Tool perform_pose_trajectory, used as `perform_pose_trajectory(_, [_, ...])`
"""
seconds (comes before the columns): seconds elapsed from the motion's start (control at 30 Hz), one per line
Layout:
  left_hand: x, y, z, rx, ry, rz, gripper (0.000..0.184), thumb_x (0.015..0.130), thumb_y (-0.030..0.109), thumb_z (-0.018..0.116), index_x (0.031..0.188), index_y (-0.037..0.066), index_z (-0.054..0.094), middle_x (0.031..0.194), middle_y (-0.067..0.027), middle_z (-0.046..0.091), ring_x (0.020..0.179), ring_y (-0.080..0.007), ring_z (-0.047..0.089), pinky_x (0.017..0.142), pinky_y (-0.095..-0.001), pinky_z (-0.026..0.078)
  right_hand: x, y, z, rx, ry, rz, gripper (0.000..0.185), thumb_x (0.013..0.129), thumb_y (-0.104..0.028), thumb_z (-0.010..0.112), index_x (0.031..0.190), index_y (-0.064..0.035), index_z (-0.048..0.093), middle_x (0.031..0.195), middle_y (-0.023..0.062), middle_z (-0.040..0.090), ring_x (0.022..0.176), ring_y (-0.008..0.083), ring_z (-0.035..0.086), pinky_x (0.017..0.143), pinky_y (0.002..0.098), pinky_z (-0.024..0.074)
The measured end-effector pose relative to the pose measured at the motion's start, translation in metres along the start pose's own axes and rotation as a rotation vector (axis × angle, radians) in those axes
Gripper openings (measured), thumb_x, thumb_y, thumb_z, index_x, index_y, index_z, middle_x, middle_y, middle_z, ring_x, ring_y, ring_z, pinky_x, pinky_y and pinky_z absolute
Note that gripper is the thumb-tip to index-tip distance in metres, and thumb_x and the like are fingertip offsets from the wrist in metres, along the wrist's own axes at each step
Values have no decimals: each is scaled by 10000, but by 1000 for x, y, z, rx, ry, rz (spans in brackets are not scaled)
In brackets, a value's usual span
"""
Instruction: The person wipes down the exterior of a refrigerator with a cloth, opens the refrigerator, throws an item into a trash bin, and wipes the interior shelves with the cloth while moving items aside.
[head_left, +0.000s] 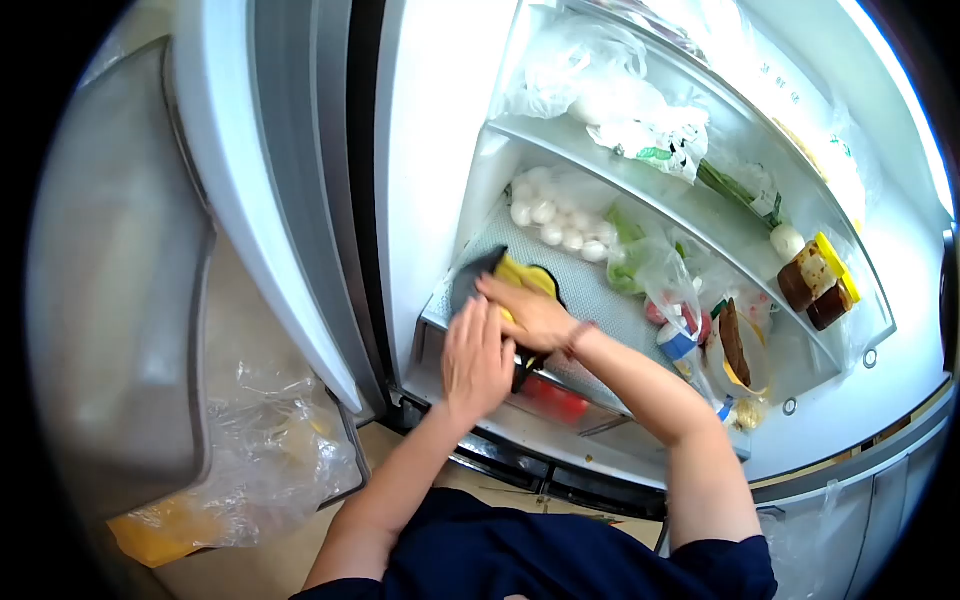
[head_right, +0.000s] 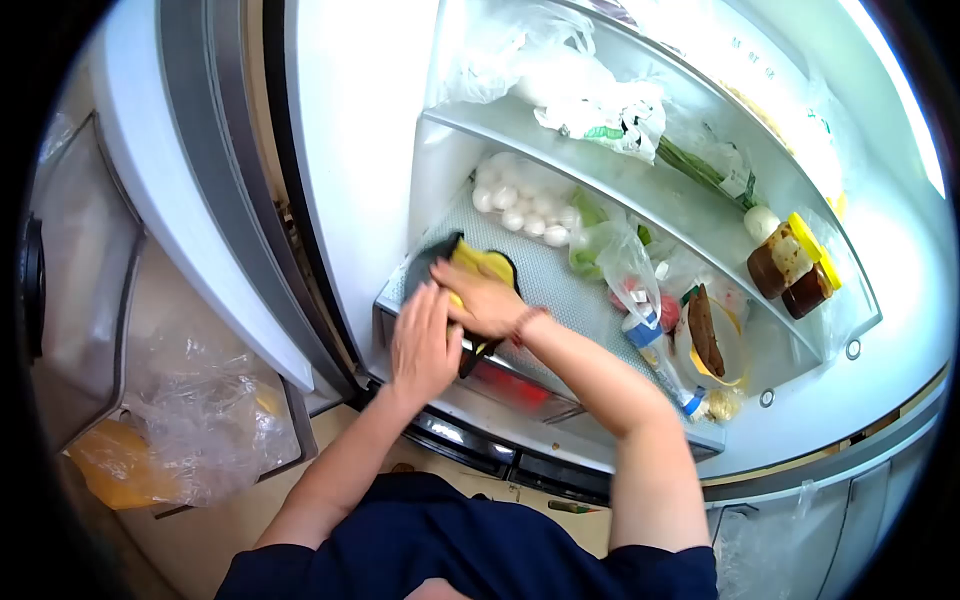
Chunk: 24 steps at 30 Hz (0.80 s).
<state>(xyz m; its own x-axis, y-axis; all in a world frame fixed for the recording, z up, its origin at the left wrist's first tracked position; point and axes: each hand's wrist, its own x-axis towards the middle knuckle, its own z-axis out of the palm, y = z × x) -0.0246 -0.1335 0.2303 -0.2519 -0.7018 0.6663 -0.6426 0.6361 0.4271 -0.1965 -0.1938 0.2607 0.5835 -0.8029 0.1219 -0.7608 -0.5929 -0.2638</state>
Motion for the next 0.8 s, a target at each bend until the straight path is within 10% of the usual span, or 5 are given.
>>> perform_pose_trajectory(0.3, [-26,41,-27,-32,-114,55,531,737,98,541,1233,-87,501,1223,-289,523,1184,-394,485,1008,-455,393,-52,-37,-23,257,-21,-78,481,944,-278,493,1309,35,493,1310,240,527,1228,383,497,1054,412,388])
perform_pose_trajectory(0.57, [27,-17,-15,26,-120,-153,651,730,32,529,1344,-112,366,1281,-300,488,1171,-422,483,1039,-474,346,55,-13,3,196,104,80,412,940,-232,436,1251,19,541,1335,220,519,1226,388,491,1042,401,393])
perform_pose_trajectory(0.8, [-33,22,-21,-7,-142,78,575,804,68,506,1326,-140,388,1285,-328,484,1236,-434,459,1067,-489,338,-20,-24,-10,186,-14,-101,452,950,-271,459,1321,-14,496,1406,191,460,1320,321,420,1114,430,301])
